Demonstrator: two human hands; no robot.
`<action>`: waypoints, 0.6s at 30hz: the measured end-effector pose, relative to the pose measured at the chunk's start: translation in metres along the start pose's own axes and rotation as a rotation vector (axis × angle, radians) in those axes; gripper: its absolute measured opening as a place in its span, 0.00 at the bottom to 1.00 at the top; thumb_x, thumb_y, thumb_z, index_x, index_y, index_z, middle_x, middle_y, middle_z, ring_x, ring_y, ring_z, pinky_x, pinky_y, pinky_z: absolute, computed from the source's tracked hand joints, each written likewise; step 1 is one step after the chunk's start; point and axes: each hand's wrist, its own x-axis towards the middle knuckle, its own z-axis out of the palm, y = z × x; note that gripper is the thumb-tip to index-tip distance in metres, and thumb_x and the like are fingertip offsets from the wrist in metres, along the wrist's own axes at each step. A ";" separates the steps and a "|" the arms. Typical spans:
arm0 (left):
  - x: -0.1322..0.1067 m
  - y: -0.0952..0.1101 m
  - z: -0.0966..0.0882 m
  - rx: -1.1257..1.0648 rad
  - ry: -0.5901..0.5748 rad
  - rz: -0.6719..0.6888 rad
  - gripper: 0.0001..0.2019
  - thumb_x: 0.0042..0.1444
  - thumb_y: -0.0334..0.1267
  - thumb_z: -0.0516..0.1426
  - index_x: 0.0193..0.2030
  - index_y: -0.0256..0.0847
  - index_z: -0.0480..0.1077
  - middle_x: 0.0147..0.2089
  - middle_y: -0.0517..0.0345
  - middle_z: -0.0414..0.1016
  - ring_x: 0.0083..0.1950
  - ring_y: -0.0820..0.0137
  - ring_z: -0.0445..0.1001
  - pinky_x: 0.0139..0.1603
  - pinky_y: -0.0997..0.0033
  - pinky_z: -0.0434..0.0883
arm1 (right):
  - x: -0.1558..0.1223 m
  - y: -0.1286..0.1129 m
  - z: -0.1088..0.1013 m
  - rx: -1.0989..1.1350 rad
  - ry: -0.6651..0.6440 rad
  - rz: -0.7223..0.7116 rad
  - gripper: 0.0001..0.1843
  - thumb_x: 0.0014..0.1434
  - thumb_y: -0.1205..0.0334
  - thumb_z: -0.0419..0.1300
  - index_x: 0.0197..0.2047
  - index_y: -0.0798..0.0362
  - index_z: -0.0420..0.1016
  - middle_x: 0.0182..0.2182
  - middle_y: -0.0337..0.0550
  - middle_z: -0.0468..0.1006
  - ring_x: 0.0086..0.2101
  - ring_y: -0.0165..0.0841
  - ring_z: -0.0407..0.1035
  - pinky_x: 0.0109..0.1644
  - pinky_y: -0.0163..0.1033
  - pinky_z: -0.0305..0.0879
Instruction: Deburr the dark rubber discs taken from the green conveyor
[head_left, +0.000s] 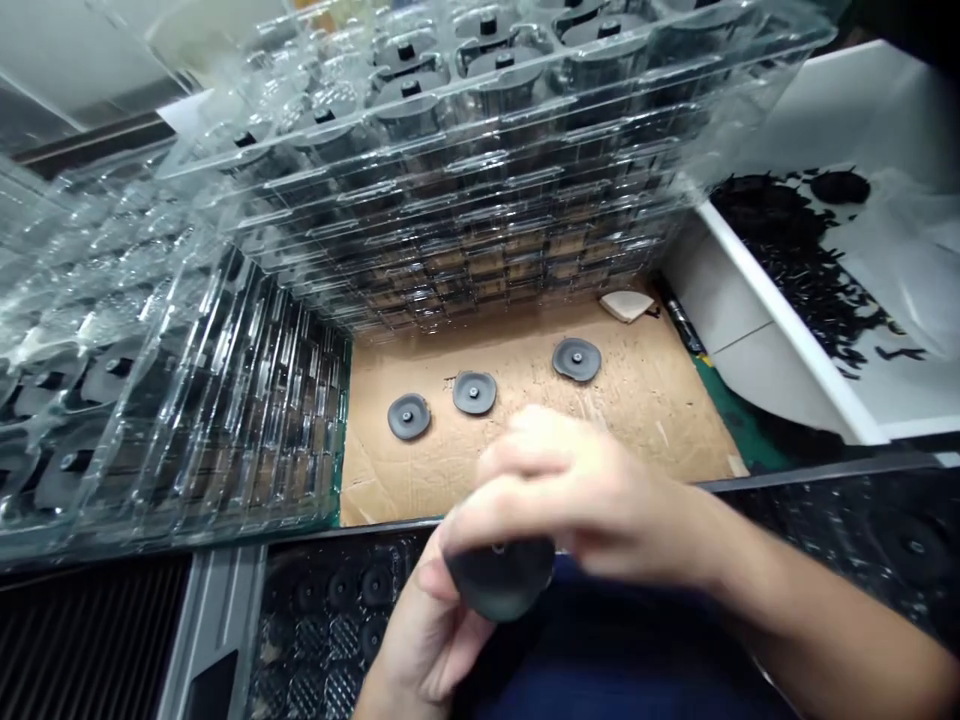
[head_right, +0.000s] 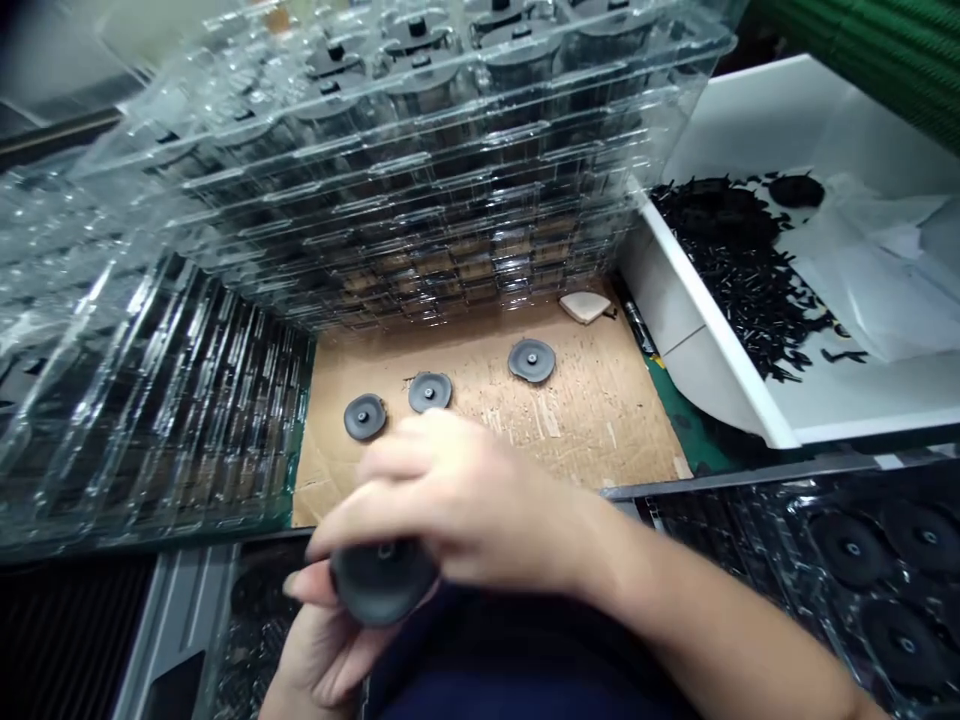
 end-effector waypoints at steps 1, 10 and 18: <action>-0.001 0.002 -0.001 -0.035 -0.024 -0.017 0.21 0.47 0.43 0.64 0.49 0.43 0.74 0.48 0.55 0.80 0.49 0.63 0.77 0.46 0.74 0.75 | -0.006 0.008 0.003 0.008 0.021 0.107 0.15 0.65 0.69 0.49 0.42 0.53 0.78 0.32 0.40 0.78 0.33 0.30 0.69 0.38 0.36 0.64; 0.006 0.011 -0.005 -0.117 -0.136 -0.124 0.23 0.47 0.45 0.63 0.51 0.43 0.72 0.53 0.52 0.77 0.54 0.58 0.74 0.48 0.70 0.75 | -0.109 0.039 0.068 -0.099 0.059 0.787 0.13 0.62 0.66 0.51 0.43 0.53 0.76 0.38 0.45 0.81 0.38 0.37 0.76 0.41 0.42 0.73; 0.004 0.008 0.006 -0.002 0.003 -0.159 0.22 0.39 0.39 0.69 0.45 0.42 0.76 0.44 0.57 0.82 0.45 0.64 0.79 0.44 0.73 0.76 | -0.039 -0.018 0.003 -0.121 0.292 0.524 0.13 0.65 0.65 0.52 0.51 0.46 0.70 0.41 0.37 0.80 0.39 0.30 0.73 0.39 0.34 0.67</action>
